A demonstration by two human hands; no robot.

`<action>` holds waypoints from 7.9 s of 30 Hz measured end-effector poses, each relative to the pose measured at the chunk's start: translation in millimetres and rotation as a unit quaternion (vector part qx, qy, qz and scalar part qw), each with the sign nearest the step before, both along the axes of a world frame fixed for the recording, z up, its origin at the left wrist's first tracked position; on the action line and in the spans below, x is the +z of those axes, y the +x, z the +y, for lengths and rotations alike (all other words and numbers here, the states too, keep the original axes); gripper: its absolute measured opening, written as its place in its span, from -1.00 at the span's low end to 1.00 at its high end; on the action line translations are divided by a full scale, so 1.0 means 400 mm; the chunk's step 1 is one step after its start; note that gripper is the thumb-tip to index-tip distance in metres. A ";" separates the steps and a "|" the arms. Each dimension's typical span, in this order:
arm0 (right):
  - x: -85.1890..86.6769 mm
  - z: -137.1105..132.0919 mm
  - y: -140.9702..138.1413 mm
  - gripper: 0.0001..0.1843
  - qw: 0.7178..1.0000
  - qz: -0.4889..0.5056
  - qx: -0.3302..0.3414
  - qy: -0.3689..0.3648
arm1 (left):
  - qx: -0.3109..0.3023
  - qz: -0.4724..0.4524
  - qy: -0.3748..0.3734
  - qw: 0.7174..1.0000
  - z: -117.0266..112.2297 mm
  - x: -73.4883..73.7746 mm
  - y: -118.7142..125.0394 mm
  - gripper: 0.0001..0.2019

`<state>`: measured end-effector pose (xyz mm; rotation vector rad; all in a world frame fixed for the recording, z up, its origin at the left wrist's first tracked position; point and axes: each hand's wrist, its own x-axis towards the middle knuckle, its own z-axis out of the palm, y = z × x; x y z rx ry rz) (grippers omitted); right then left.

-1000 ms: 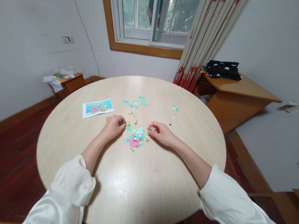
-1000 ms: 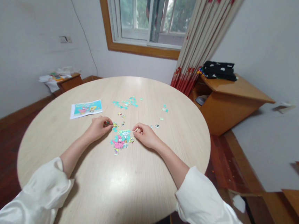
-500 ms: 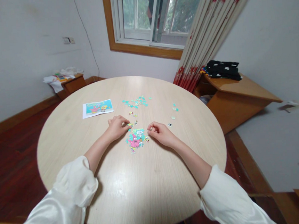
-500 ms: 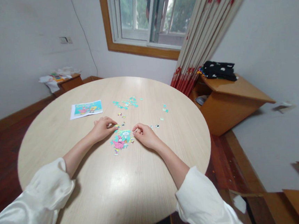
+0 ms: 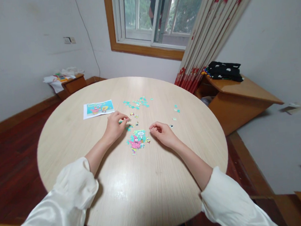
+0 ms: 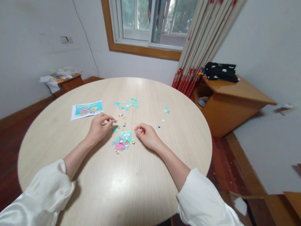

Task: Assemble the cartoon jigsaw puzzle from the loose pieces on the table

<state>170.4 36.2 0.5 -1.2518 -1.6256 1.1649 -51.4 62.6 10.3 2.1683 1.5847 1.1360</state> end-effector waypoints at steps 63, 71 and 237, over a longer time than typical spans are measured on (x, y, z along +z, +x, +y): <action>0.011 -0.008 0.020 -0.87 0.986 -0.155 0.053 -0.009 | -0.300 0.082 -0.079 0.947 -0.069 -0.018 0.083 -0.89; 0.016 0.010 0.036 -0.75 0.998 -0.057 -0.041 -0.003 | -0.099 -0.057 -0.029 0.993 -0.043 0.008 0.034 -0.84; 0.033 -0.035 0.009 -0.86 0.981 -0.168 0.100 0.012 | -0.276 0.047 -0.253 0.926 -0.037 0.020 0.090 -0.87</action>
